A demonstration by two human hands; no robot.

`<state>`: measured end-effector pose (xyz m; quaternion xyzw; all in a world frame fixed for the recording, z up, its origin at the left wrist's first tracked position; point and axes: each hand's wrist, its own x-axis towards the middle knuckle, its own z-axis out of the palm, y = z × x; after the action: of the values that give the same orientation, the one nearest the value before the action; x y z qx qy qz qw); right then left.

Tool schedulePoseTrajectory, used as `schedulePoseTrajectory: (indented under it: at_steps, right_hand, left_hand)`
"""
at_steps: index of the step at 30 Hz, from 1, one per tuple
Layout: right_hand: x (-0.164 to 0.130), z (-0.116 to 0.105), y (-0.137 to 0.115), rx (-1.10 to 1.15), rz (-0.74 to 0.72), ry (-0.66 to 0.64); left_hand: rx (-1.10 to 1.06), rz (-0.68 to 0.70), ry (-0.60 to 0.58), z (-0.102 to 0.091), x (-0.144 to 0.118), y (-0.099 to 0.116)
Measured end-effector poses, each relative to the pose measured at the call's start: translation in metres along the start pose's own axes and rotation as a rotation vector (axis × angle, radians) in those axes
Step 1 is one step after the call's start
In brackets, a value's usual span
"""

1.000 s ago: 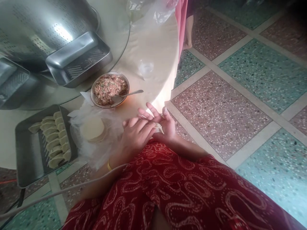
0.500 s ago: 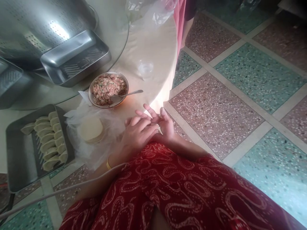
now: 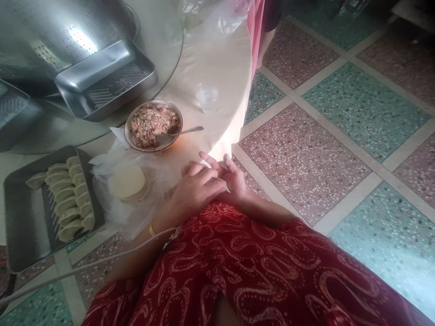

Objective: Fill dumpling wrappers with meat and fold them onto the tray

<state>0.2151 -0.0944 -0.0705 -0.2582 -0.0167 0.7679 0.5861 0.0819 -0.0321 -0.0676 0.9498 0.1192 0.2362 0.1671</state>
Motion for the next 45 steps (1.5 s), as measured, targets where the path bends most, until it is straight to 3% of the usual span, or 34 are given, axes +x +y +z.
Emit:
schedulePoseTrajectory:
  at_steps: [5,9,13,23,28,35,41,45]
  right_hand:
    - [-0.002,-0.005,-0.002,-0.019,0.031,0.009]
    - [-0.001,0.0,-0.006,0.067,-0.131,0.052]
    - [0.001,0.003,-0.005,0.096,-0.239,0.036]
    - [0.002,0.003,-0.001,0.086,-0.244,0.074]
    - [0.002,0.0,-0.004,0.089,-0.263,0.039]
    - [0.003,-0.003,-0.002,0.051,-0.27,0.067]
    - [0.002,-0.002,-0.006,0.057,-0.25,0.08]
    - [0.003,0.0,-0.006,0.04,-0.257,0.072]
  left_hand:
    - [-0.073,-0.025,0.054,-0.006,0.002,-0.001]
    - [0.036,-0.117,0.182,-0.017,-0.001,0.003]
    - [0.102,-0.142,0.223,-0.016,-0.003,0.007]
    - [0.151,-0.099,0.222,-0.003,-0.003,0.014]
    - [0.167,-0.172,0.275,-0.005,-0.005,0.014]
    - [0.171,-0.187,0.189,-0.004,-0.008,0.015]
    - [0.15,-0.216,0.232,-0.003,-0.017,0.013]
    - [0.139,-0.248,0.193,-0.001,-0.022,0.013]
